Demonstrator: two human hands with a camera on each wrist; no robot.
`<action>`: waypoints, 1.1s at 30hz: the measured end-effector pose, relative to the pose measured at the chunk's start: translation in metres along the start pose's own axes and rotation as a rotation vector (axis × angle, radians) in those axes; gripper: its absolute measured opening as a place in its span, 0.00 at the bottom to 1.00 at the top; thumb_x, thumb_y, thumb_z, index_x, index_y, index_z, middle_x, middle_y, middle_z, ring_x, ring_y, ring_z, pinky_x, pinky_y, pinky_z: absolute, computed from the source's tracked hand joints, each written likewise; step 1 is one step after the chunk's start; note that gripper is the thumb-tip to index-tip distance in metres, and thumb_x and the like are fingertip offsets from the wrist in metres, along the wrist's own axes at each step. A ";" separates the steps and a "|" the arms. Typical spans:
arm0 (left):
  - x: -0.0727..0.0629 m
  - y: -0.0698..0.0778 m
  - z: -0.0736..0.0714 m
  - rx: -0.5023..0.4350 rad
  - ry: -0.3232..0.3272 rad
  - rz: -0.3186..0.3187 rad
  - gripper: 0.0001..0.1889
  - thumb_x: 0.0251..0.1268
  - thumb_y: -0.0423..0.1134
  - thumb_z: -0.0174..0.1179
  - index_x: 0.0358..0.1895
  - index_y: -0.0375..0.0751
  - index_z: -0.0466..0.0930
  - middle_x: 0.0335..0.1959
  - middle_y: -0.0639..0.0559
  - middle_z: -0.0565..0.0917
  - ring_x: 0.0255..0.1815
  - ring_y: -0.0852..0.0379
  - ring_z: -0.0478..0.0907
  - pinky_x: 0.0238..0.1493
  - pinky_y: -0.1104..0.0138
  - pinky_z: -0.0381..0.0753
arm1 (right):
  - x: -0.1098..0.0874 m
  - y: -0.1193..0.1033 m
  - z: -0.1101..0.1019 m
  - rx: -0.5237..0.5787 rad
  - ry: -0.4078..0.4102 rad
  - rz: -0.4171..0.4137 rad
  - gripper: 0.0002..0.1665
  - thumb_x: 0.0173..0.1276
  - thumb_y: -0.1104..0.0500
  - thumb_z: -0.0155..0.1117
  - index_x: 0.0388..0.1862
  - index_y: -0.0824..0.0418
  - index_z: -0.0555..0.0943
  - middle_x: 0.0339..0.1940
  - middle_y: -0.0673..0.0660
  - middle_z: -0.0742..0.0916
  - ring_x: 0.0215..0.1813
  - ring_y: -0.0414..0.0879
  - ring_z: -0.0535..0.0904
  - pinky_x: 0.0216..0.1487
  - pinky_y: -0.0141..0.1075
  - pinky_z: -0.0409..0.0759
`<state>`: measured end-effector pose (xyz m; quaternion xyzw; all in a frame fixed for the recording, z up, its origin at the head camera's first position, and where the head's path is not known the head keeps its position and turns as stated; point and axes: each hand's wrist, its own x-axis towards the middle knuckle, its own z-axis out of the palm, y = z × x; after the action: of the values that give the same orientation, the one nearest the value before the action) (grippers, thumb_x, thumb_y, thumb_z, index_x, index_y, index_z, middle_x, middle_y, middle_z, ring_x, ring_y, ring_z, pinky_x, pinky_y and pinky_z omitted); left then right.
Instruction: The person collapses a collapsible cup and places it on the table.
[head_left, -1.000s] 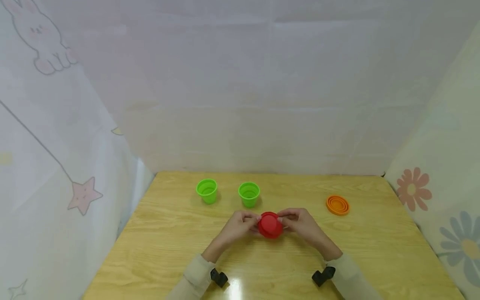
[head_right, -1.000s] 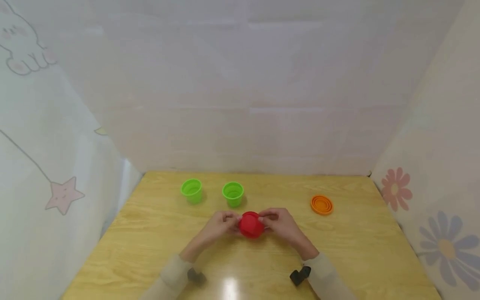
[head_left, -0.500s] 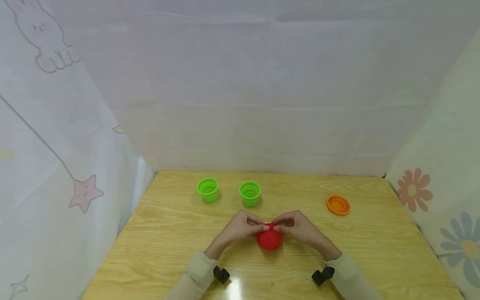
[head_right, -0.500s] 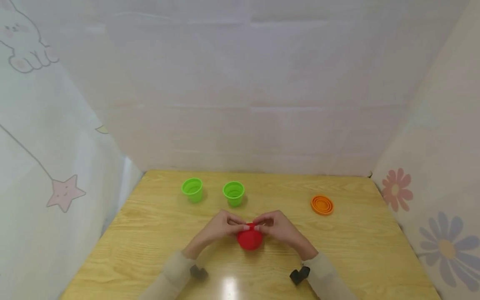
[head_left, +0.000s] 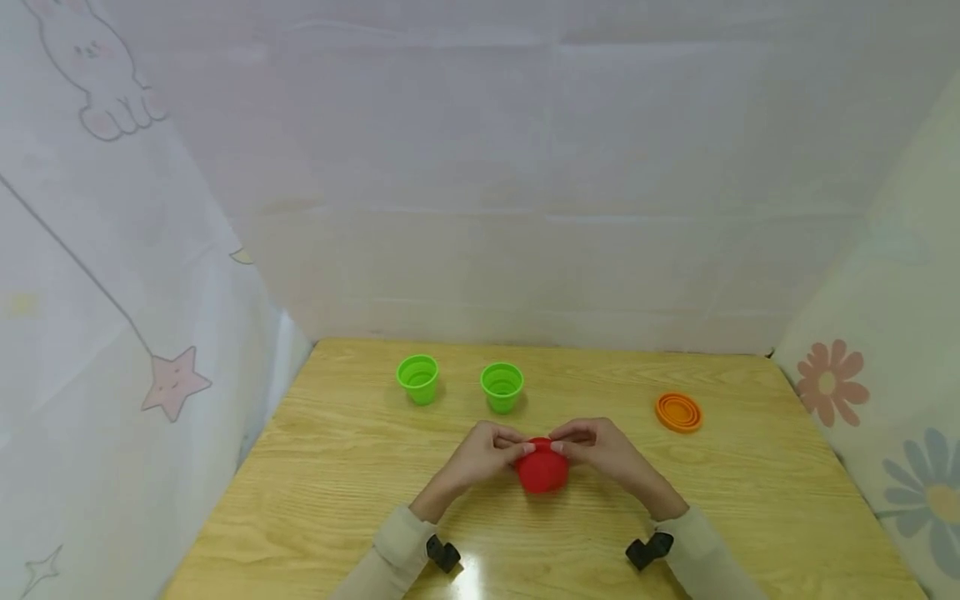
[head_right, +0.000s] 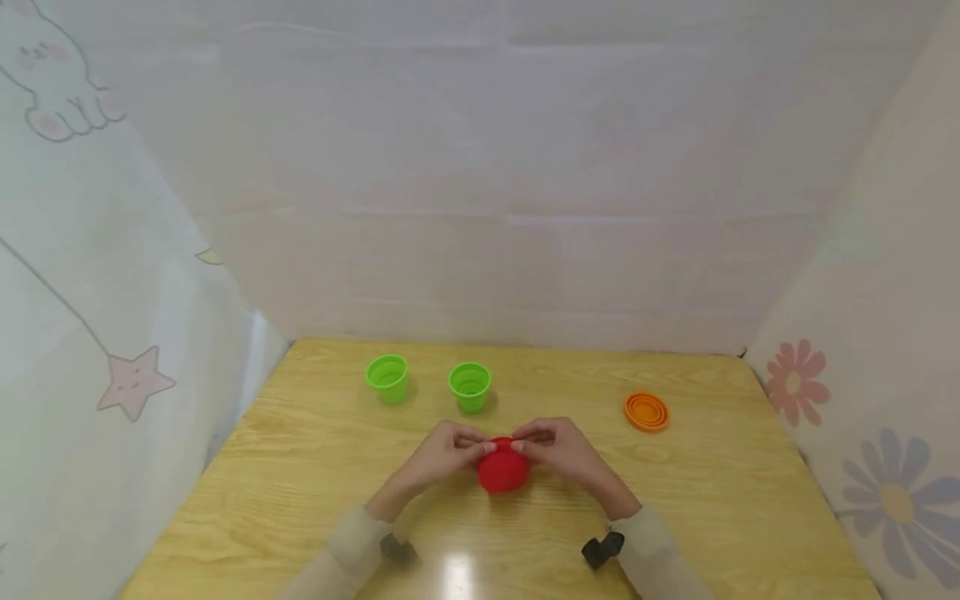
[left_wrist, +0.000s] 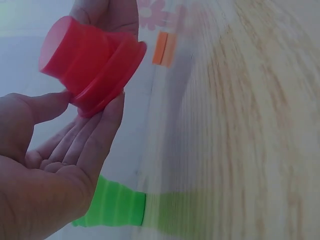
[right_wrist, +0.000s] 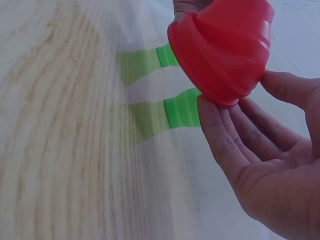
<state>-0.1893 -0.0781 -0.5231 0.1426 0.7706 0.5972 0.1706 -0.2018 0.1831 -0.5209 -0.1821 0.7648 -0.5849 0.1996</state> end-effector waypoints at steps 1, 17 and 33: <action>0.000 0.000 0.000 -0.014 0.010 -0.005 0.13 0.76 0.39 0.65 0.50 0.32 0.89 0.41 0.40 0.93 0.37 0.62 0.90 0.42 0.60 0.94 | 0.000 0.000 -0.001 0.007 0.007 -0.003 0.28 0.77 0.51 0.68 0.64 0.71 0.81 0.57 0.67 0.89 0.49 0.44 0.90 0.51 0.44 0.93; 0.002 -0.007 -0.002 -0.224 0.090 -0.061 0.17 0.79 0.38 0.61 0.54 0.23 0.84 0.43 0.34 0.92 0.35 0.60 0.91 0.54 0.47 0.91 | -0.006 0.004 0.003 0.137 0.039 0.019 0.33 0.70 0.56 0.76 0.70 0.66 0.77 0.61 0.66 0.88 0.56 0.47 0.89 0.56 0.36 0.91; -0.002 0.001 -0.003 -0.110 -0.044 -0.070 0.15 0.74 0.39 0.67 0.55 0.30 0.88 0.46 0.37 0.92 0.40 0.58 0.91 0.50 0.50 0.93 | -0.007 0.003 0.000 0.030 -0.058 0.003 0.29 0.70 0.60 0.73 0.67 0.68 0.80 0.59 0.65 0.88 0.56 0.48 0.87 0.55 0.31 0.89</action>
<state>-0.1883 -0.0812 -0.5213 0.1192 0.7373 0.6289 0.2160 -0.1957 0.1871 -0.5231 -0.1950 0.7499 -0.5906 0.2253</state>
